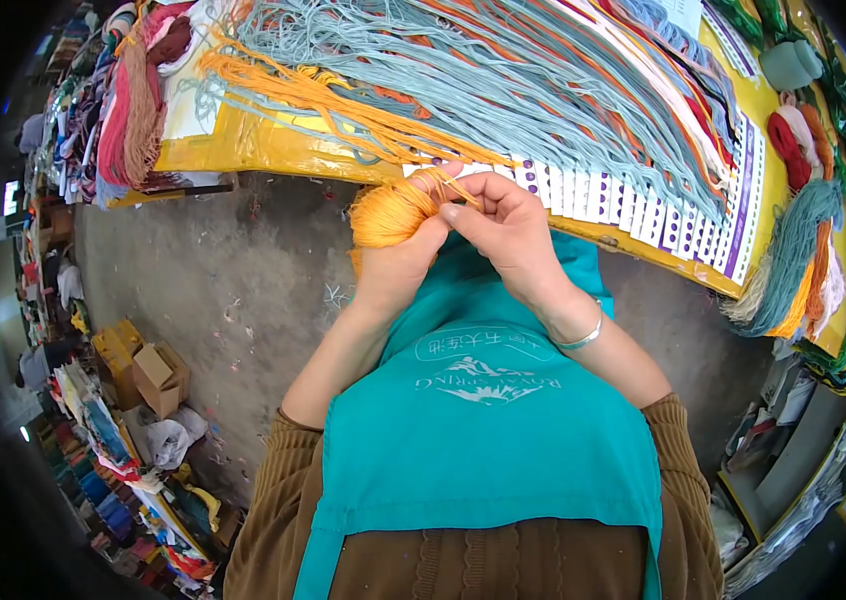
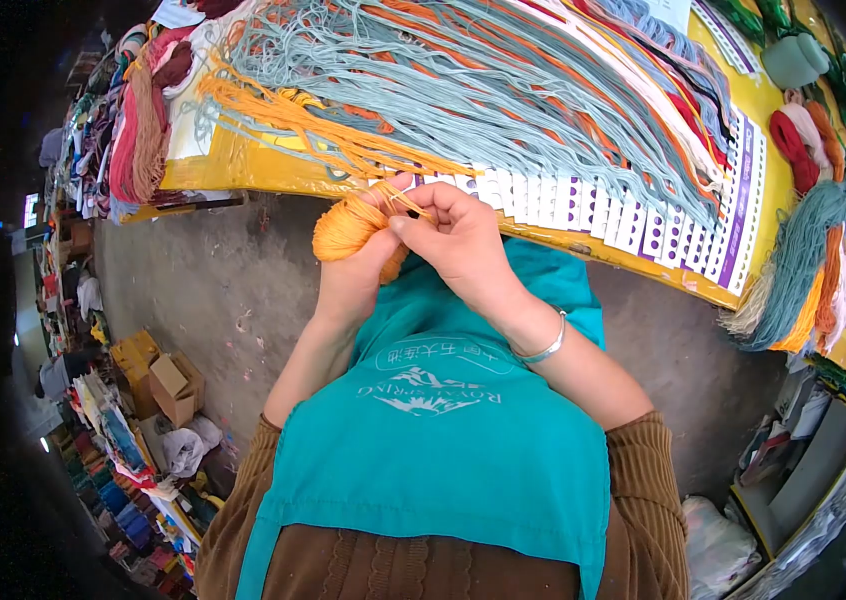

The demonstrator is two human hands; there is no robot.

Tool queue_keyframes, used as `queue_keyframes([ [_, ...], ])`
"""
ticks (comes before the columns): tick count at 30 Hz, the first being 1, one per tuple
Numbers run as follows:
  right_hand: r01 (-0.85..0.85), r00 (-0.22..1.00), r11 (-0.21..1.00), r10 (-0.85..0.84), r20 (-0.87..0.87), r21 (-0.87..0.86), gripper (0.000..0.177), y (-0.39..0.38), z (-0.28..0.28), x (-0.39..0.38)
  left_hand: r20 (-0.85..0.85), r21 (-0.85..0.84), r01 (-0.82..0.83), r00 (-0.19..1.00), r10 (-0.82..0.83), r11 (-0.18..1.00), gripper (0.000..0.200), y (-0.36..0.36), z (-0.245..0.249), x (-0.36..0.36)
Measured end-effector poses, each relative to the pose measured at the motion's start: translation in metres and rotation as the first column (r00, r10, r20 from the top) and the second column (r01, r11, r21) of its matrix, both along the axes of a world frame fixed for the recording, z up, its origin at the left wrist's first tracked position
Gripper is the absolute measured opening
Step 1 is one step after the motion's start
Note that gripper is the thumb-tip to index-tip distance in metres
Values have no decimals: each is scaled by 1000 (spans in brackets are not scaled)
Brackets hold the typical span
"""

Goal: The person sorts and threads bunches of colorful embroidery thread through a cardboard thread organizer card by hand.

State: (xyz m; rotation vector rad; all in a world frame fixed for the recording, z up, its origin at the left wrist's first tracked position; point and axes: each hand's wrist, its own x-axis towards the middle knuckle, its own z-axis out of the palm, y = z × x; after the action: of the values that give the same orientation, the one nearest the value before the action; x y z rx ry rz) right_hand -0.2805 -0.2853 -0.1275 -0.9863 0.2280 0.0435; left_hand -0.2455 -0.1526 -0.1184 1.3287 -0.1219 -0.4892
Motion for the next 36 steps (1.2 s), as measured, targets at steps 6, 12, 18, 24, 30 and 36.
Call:
queue_keyframes([
  [6,45,999,999,-45,-4,-22,5,-3,-7,-2,-23,32,48,999,-47,998,45,3,2,-2],
  [12,81,996,997,-81,-26,-15,5,-5,0,-4,-106,-61,-14,994,7,998,38,3,1,-1],
  [18,44,998,998,-47,-46,-54,5,-6,-1,-6,-119,-152,-30,993,12,988,38,6,-2,0],
  [24,57,998,998,-57,-33,-3,4,-6,-1,-7,-100,-176,-10,995,-8,984,37,9,-4,-1],
  [30,37,998,999,-36,-49,25,5,-7,6,-6,-134,-177,-16,991,-7,984,37,9,-6,-2],
  [36,33,999,999,-33,-8,-42,8,-5,6,-4,-137,-169,-33,990,10,985,40,1,4,-2],
])
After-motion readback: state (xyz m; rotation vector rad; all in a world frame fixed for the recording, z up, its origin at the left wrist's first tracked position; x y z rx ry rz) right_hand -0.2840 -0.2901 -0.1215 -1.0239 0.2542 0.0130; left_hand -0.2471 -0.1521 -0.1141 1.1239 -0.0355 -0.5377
